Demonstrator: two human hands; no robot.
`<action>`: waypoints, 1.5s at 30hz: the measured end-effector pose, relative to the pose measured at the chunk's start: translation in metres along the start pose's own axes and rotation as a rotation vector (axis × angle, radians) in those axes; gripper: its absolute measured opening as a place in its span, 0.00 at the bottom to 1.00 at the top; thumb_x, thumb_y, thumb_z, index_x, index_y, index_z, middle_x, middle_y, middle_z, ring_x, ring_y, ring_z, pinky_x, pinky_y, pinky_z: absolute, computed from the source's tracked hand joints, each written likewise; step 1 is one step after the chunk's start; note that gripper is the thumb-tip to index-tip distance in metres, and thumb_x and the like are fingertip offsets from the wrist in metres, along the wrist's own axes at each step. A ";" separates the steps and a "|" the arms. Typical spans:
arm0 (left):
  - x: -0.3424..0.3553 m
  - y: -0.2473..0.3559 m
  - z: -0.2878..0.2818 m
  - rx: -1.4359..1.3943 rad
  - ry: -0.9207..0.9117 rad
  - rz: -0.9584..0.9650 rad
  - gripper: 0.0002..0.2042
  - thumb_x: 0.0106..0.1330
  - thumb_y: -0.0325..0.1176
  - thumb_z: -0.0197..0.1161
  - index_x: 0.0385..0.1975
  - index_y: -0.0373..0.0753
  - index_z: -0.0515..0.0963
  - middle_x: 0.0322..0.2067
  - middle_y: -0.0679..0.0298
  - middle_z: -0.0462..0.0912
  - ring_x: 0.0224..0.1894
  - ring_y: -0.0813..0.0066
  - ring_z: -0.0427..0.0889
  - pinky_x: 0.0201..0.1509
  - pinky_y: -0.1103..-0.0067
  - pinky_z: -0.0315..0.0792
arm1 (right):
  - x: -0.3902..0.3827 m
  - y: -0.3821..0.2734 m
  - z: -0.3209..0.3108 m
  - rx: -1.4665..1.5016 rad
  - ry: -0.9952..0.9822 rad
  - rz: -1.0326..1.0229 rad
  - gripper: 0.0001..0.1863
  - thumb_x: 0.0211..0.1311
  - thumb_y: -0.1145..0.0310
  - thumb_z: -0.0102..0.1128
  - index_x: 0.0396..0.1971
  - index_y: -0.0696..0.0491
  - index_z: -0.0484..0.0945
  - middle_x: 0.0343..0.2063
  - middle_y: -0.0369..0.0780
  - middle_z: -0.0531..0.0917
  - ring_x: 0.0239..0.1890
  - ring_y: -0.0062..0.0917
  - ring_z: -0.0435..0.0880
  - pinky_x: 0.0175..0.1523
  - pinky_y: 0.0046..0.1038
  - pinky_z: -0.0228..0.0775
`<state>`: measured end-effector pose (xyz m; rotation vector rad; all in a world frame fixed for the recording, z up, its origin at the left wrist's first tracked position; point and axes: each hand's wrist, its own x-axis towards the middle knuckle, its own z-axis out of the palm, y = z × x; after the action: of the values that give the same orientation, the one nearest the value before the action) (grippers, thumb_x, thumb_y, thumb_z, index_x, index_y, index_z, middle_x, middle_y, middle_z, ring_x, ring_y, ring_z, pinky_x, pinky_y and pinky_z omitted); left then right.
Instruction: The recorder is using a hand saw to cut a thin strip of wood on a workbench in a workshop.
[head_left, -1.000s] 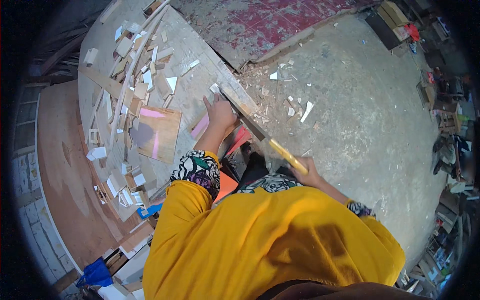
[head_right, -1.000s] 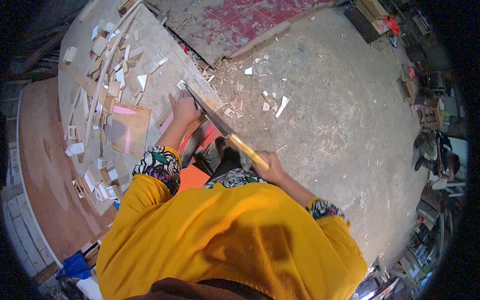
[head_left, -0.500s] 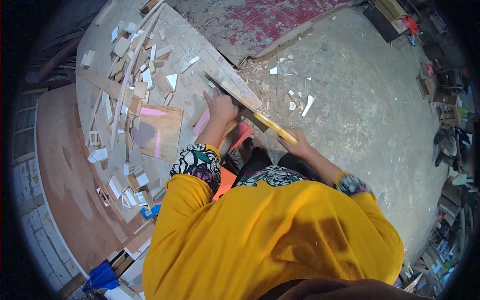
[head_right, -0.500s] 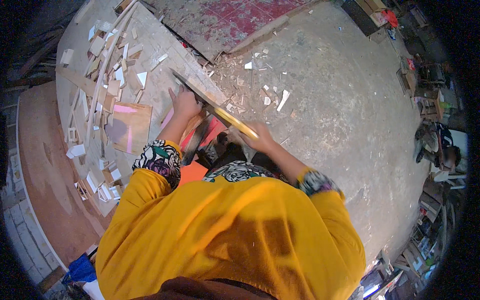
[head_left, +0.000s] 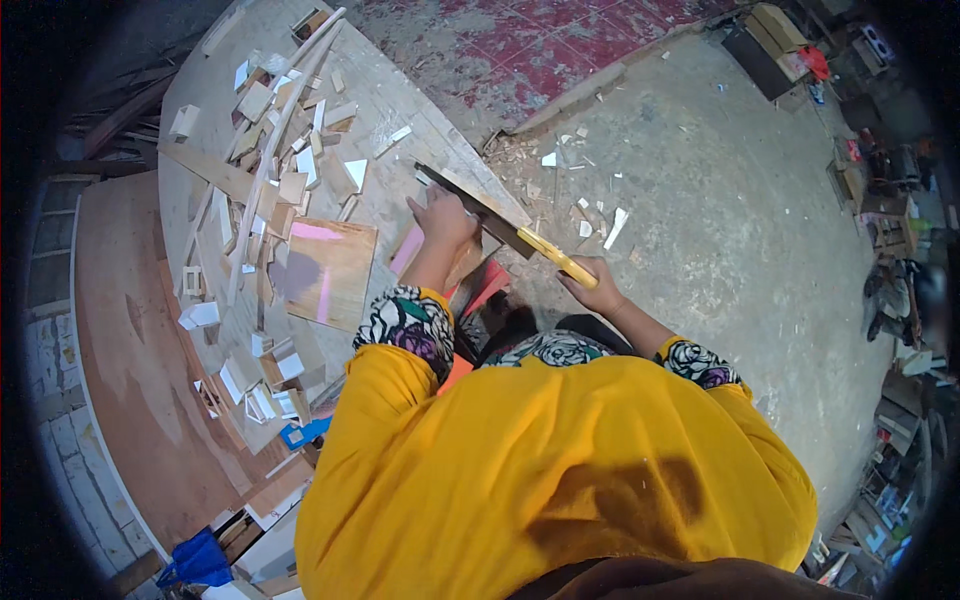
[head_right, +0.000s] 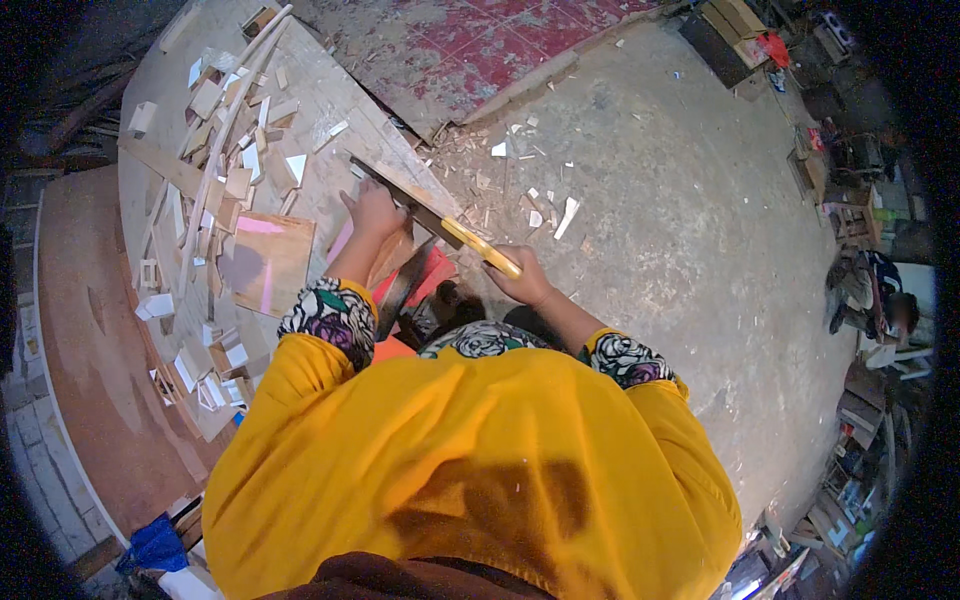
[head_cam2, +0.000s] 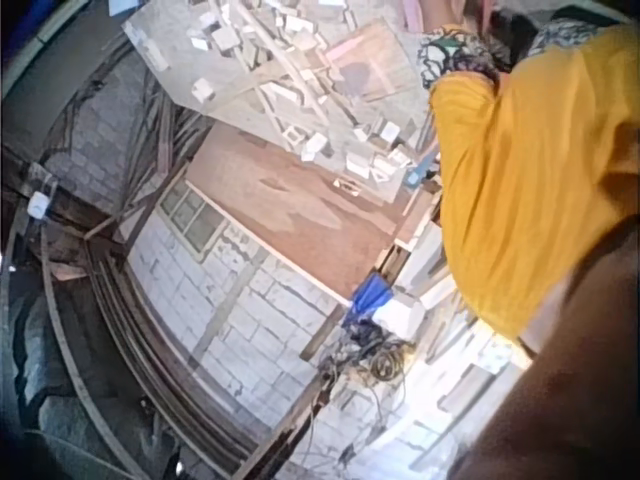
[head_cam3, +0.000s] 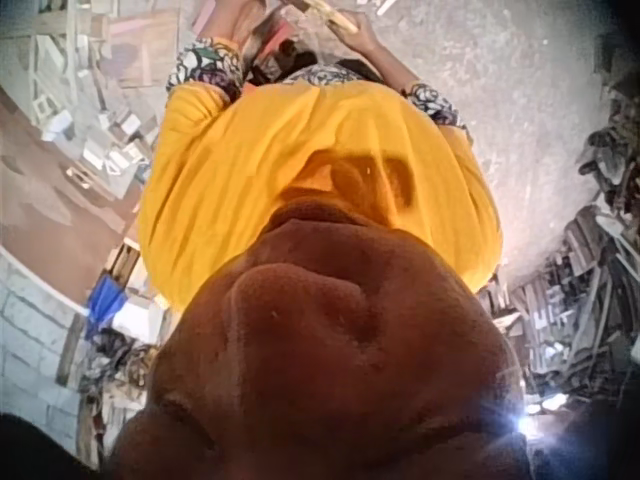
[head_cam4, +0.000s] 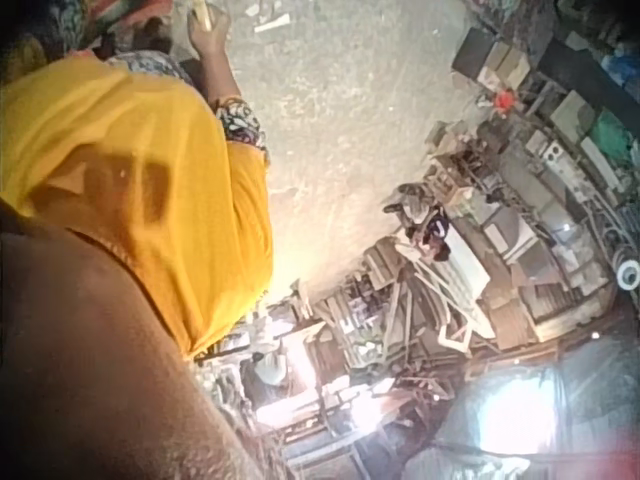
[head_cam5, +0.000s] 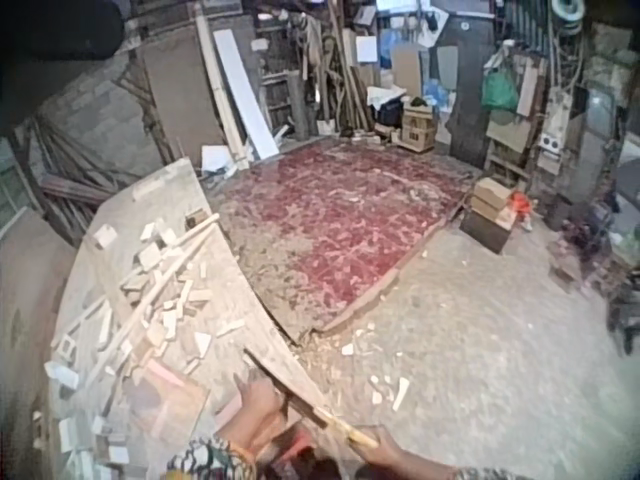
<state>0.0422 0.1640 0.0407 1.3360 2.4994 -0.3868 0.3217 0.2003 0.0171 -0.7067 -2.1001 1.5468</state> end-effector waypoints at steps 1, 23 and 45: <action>-0.001 -0.001 0.002 -0.006 0.000 0.004 0.38 0.48 0.54 0.63 0.54 0.31 0.67 0.62 0.50 0.59 0.66 0.61 0.55 0.64 0.46 0.40 | -0.002 -0.001 0.003 -0.015 0.004 0.002 0.07 0.52 0.70 0.60 0.25 0.58 0.75 0.18 0.43 0.74 0.20 0.23 0.73 0.28 0.26 0.65; 0.001 -0.082 0.035 -0.581 0.339 0.042 0.10 0.46 0.29 0.62 0.30 0.39 0.79 0.50 0.49 0.73 0.49 0.56 0.75 0.48 0.70 0.71 | -0.115 -0.020 -0.048 0.201 0.501 0.461 0.10 0.51 0.69 0.63 0.29 0.59 0.77 0.20 0.30 0.73 0.23 0.13 0.68 0.28 0.17 0.59; -0.034 -0.047 0.039 -0.241 0.218 0.050 0.52 0.45 0.64 0.59 0.63 0.30 0.49 0.66 0.49 0.44 0.69 0.54 0.39 0.66 0.50 0.34 | -0.073 -0.043 -0.021 0.042 0.493 0.444 0.11 0.53 0.68 0.61 0.31 0.60 0.77 0.21 0.33 0.76 0.25 0.17 0.72 0.33 0.21 0.64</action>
<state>0.0258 0.0993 0.0212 1.4027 2.5767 0.0738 0.3852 0.1595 0.0609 -1.4450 -1.6067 1.4249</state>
